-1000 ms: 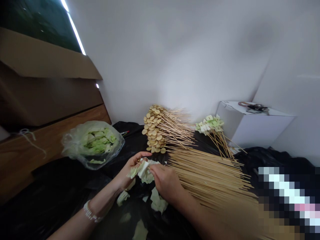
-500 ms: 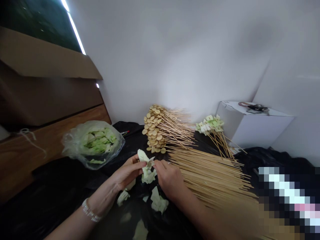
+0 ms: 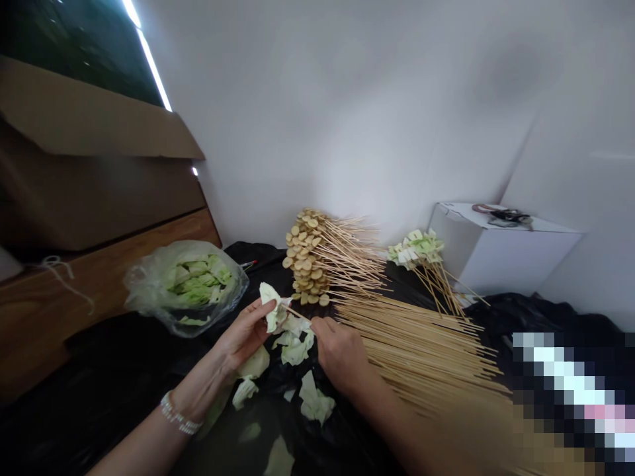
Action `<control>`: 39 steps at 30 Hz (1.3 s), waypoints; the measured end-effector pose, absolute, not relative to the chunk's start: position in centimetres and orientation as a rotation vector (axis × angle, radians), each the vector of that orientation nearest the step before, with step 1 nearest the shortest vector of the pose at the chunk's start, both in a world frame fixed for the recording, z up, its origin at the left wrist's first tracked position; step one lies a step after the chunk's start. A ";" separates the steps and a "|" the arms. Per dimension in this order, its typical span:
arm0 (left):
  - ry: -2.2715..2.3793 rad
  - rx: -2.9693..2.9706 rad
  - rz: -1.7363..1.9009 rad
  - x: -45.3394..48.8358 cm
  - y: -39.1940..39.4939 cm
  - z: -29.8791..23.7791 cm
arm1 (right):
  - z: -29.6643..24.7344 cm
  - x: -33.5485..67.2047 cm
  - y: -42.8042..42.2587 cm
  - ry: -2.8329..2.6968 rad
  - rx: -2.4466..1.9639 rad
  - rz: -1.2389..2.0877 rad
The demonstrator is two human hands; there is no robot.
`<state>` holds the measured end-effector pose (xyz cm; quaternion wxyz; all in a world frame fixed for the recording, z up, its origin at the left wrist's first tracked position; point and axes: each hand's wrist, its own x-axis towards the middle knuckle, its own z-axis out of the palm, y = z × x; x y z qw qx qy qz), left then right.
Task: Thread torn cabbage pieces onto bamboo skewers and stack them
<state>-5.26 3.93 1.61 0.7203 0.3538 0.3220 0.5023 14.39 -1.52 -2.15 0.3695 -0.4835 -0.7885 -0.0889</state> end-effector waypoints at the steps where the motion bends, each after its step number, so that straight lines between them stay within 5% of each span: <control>1: 0.715 0.780 1.106 -5.3 3.9 1.6 | -2.2 14.4 -1.5 -2.028 -1.239 -0.220; 22: 0.721 0.979 0.928 -4.0 2.5 0.4 | -2.2 14.1 -1.7 -2.063 -1.269 -0.304; 32: 0.779 2.412 0.484 -5.8 1.8 1.7 | -1.5 16.7 -0.6 -1.930 -1.325 -0.343; 39: 0.934 2.651 0.275 -5.7 2.4 0.5 | -1.7 16.4 -0.6 -1.951 -1.319 -0.366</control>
